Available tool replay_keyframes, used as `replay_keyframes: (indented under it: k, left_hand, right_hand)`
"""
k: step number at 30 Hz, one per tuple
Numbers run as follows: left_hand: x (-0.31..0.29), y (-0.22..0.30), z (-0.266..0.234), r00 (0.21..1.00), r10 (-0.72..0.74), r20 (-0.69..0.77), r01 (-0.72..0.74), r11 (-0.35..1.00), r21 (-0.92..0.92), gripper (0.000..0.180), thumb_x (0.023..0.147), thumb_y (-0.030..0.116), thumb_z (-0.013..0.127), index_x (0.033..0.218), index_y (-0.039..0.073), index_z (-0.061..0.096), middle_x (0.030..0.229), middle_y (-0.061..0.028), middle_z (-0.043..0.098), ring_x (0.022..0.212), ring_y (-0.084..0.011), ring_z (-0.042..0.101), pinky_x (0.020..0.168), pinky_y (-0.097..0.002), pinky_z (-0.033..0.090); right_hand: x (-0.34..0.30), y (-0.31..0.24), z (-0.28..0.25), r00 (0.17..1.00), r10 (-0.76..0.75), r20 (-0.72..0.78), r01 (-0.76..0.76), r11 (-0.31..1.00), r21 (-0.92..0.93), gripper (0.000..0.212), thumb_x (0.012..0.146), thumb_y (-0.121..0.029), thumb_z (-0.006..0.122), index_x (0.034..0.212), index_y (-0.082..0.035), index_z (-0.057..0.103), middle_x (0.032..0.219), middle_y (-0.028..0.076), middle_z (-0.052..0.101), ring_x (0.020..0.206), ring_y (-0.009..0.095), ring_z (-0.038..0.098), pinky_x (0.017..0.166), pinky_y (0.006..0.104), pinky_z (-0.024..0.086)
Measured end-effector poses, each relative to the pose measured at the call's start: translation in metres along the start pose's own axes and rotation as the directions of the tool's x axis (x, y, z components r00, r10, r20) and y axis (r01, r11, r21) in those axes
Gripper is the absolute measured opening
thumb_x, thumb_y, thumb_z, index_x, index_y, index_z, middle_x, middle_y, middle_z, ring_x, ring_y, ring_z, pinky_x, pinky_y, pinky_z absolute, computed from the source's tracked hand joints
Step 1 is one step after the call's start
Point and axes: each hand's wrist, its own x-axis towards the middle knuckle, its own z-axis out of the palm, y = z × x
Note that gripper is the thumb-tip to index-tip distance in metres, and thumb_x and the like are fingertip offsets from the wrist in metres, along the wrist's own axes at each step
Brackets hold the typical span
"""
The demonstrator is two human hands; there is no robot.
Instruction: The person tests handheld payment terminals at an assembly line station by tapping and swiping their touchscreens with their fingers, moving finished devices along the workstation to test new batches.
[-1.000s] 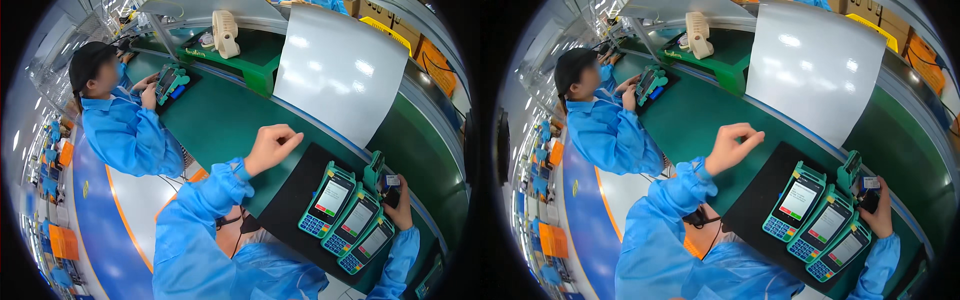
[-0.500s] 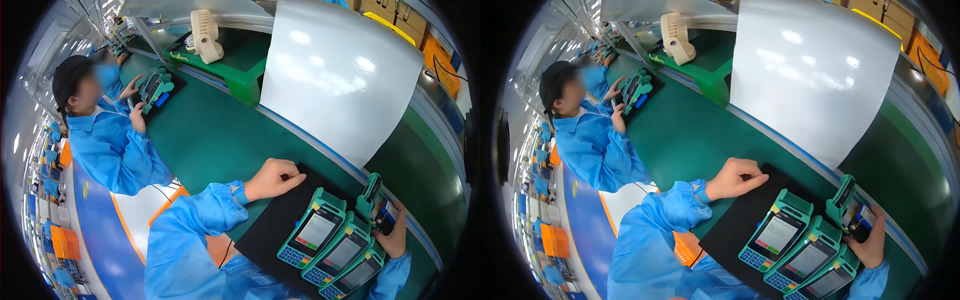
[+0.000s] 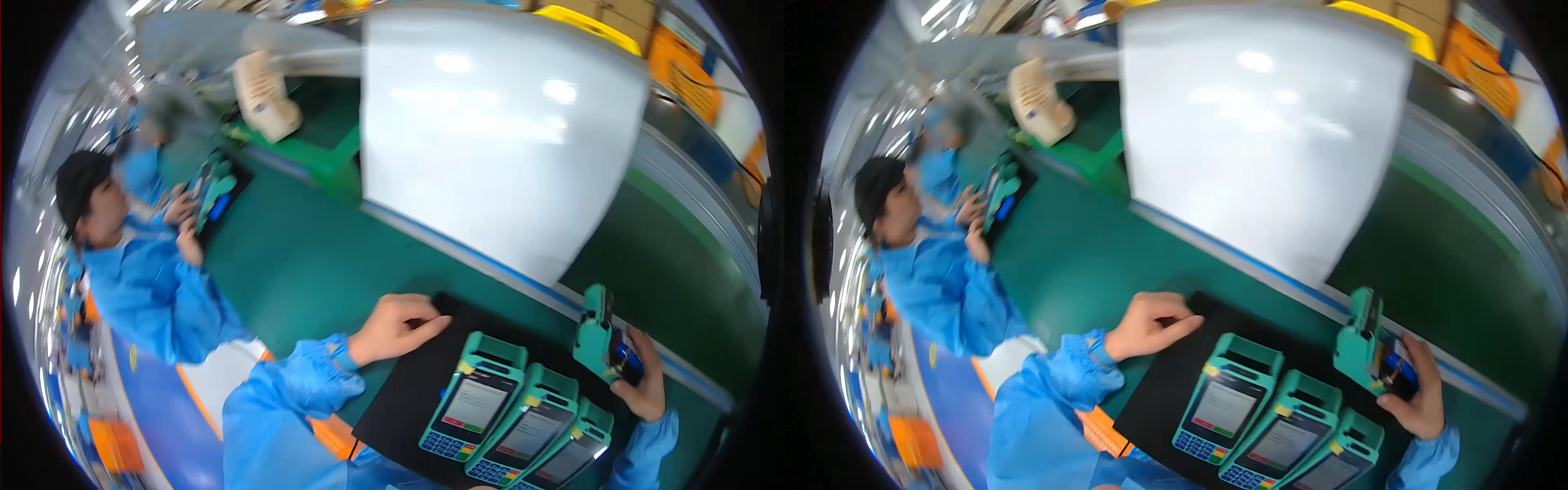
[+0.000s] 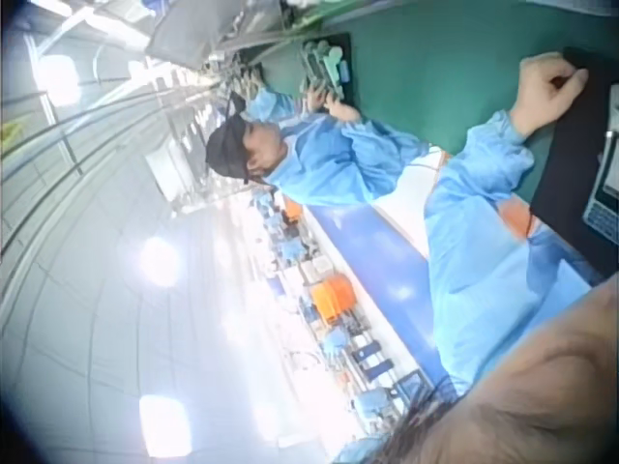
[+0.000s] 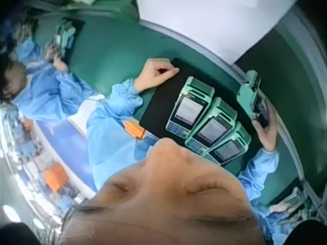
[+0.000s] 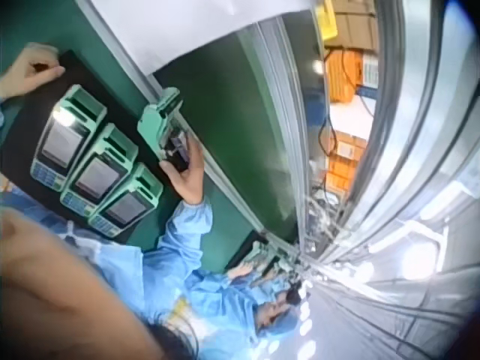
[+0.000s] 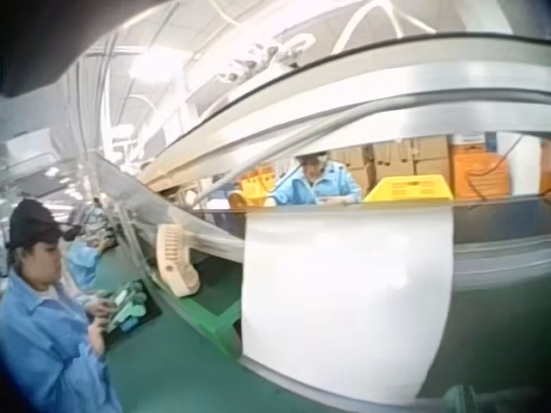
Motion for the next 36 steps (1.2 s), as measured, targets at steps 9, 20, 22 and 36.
replay_keyframes:
  k: [9, 20, 22, 36]
  left_hand:
    - [-0.011, 0.001, -0.001, 0.997, -0.054, -0.055, 0.057, 0.997, 0.044, 0.015, 0.08, 0.005, 0.069, 0.068, -0.002, 0.064, 0.057, -0.0084, 0.054, 0.049, -0.0163, 0.051, 0.046, -0.028, 0.036]
    - [-0.004, 0.005, 0.005, 0.996, -0.08, -0.048, 0.077, 0.996, -0.05, 0.016, 0.081, 0.007, 0.069, 0.069, -0.003, 0.065, 0.061, -0.0089, 0.06, 0.053, -0.0132, 0.054, 0.049, -0.0259, 0.038]
    - [-0.006, 0.005, 0.004, 0.995, -0.089, -0.054, 0.086, 0.995, -0.052, 0.017, 0.081, 0.008, 0.069, 0.069, -0.003, 0.065, 0.06, -0.0088, 0.06, 0.053, -0.0133, 0.054, 0.049, -0.026, 0.038]
    - [-0.007, 0.002, 0.004, 0.995, -0.085, -0.056, 0.083, 0.996, -0.032, 0.014, 0.079, 0.009, 0.071, 0.071, -0.002, 0.067, 0.058, -0.0081, 0.055, 0.049, -0.0146, 0.052, 0.046, -0.027, 0.037]
  right_hand:
    - [-0.017, -0.071, -0.075, 0.87, -0.392, -0.298, 0.229, 0.859, -0.459, 0.084, 0.064, -0.039, 0.081, 0.128, 0.004, 0.046, 0.117, 0.022, 0.05, 0.105, 0.036, 0.051, 0.094, 0.0394, 0.04]
    - [0.14, -0.09, -0.179, 0.823, -0.477, -0.308, 0.279, 0.812, -0.512, 0.071, 0.075, -0.034, 0.078, 0.129, 0.001, 0.048, 0.124, 0.02, 0.052, 0.115, 0.032, 0.051, 0.1, 0.0378, 0.04]
    - [0.176, -0.091, -0.184, 0.857, -0.43, -0.284, 0.267, 0.841, -0.47, 0.073, 0.076, -0.038, 0.077, 0.131, 0.0, 0.047, 0.127, 0.02, 0.052, 0.117, 0.032, 0.051, 0.101, 0.0377, 0.039]
    - [0.289, -0.101, -0.147, 0.929, -0.371, -0.018, 0.345, 0.881, -0.324, 0.088, 0.073, -0.045, 0.077, 0.138, 0.0, 0.038, 0.135, 0.02, 0.046, 0.126, 0.029, 0.044, 0.106, 0.0327, 0.033]
